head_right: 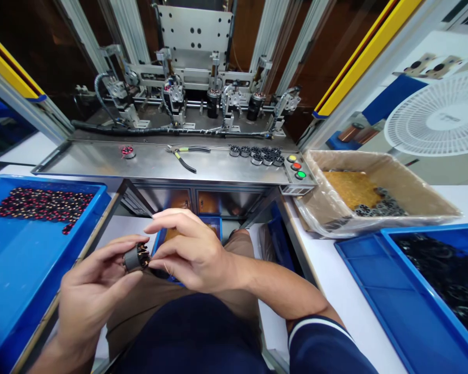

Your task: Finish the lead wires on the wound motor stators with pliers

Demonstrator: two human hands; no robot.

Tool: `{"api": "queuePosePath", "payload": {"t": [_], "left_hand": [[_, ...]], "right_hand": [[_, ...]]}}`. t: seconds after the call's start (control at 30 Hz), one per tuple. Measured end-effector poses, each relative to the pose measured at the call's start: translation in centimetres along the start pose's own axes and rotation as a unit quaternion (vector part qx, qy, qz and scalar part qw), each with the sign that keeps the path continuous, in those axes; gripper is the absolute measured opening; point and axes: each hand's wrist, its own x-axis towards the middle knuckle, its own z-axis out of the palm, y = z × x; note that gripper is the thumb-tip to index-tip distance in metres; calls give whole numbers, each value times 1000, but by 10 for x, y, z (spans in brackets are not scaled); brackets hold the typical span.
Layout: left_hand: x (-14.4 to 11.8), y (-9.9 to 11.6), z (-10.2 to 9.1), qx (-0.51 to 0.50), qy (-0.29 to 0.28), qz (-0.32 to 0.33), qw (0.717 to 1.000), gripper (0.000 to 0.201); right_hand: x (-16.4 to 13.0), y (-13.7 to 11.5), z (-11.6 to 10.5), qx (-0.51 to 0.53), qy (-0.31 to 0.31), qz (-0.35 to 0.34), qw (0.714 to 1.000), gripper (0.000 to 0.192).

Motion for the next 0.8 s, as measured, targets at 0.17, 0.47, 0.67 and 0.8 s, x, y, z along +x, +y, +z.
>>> {"api": "queuePosePath", "payload": {"t": [0.17, 0.47, 0.67, 0.8], "left_hand": [[-1, -1, -1, 54, 44, 49, 996, 46], [-5, 2, -10, 105, 42, 137, 984, 59], [-10, 5, -25, 169, 67, 121, 976, 52], [-7, 6, -24, 98, 81, 81, 989, 47]], "right_hand": [[6, 22, -29, 43, -17, 105, 993, 7], [84, 166, -42, -342, -164, 206, 902, 60], [75, 200, -25, -363, -262, 217, 867, 68], [74, 203, -28, -387, -271, 216, 855, 66]]}}
